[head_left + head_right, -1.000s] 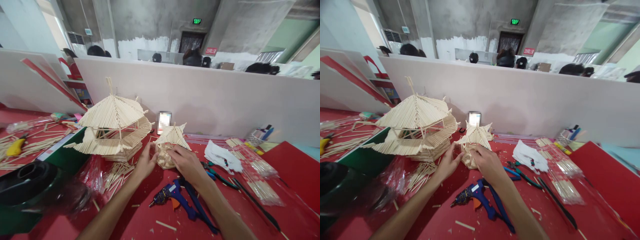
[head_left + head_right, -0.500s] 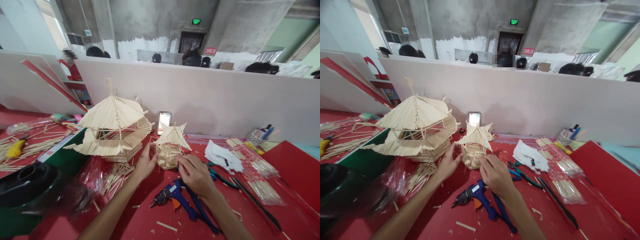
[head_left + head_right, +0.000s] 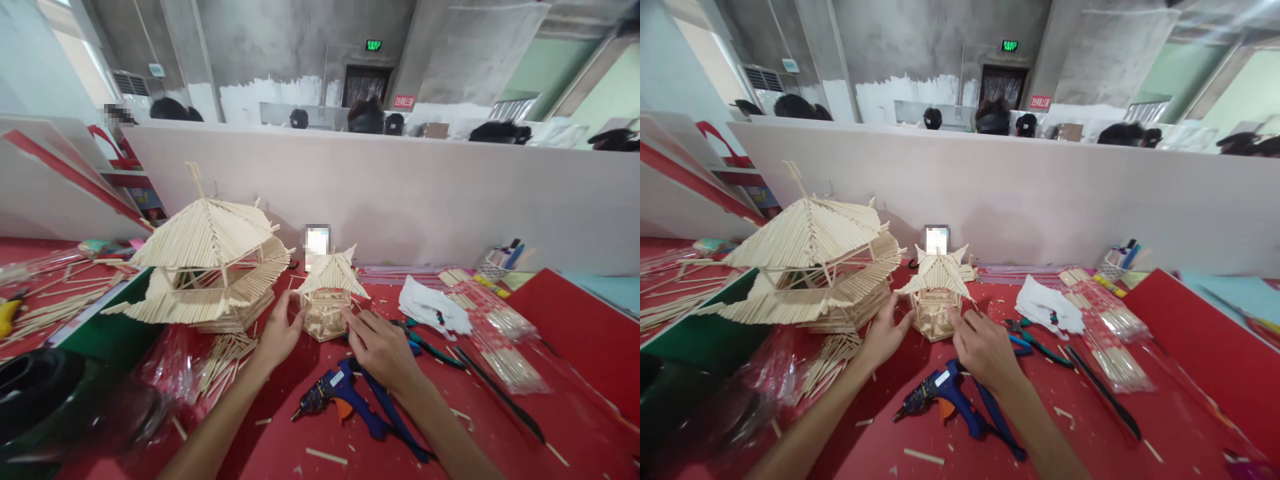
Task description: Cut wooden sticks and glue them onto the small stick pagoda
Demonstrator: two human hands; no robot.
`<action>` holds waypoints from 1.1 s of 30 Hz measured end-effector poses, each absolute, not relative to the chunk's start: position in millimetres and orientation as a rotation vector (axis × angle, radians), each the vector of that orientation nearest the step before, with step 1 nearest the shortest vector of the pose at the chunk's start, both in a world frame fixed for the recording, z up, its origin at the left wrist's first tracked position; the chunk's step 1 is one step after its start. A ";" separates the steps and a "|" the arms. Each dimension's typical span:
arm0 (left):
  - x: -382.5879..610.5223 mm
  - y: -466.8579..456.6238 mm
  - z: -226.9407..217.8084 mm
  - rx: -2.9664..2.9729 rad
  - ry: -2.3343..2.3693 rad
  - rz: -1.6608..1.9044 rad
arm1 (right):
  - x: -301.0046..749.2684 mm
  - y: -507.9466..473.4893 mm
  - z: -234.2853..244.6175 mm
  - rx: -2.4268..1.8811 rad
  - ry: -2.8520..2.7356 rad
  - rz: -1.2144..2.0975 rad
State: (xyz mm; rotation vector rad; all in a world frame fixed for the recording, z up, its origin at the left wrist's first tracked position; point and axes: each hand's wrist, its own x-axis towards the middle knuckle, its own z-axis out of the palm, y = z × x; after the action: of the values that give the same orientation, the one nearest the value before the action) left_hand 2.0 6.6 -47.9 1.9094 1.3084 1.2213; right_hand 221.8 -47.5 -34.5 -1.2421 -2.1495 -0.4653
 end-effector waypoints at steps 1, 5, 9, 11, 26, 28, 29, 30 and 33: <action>2.0 6.9 -48.3 1.909 1.314 1.224 | 221.9 -47.3 -35.3 -1.240 -2.151 -0.469; 1.6 7.8 -50.0 1.910 1.321 1.226 | 220.5 -47.1 -37.6 -1.230 -2.153 -0.441; 0.8 8.3 -50.7 1.922 1.315 1.223 | 219.0 -47.6 -39.2 -1.230 -2.158 -0.423; 0.6 8.4 -50.5 1.920 1.317 1.224 | 219.2 -48.2 -38.7 -1.235 -2.160 -0.440; -8.6 -5.5 -43.1 2.346 1.128 1.410 | 215.4 -50.6 -33.8 -1.222 -2.236 -0.323; -10.1 -6.3 -44.6 2.364 1.159 1.430 | 215.1 -50.3 -34.0 -1.223 -2.229 -0.304; -10.8 -6.4 -45.6 2.374 1.172 1.429 | 214.9 -50.2 -34.1 -1.223 -2.225 -0.295; -11.4 -6.4 -46.5 2.386 1.179 1.425 | 214.5 -50.0 -34.2 -1.221 -2.222 -0.288; -12.7 -6.1 -49.1 2.410 1.160 1.394 | 213.3 -49.4 -35.4 -1.209 -2.220 -0.270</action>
State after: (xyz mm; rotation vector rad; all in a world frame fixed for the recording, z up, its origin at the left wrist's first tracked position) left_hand -12.7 -6.1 -49.1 2.4098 1.1598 1.3935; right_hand 213.3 -49.4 -35.4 -1.2086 -2.2200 -0.2702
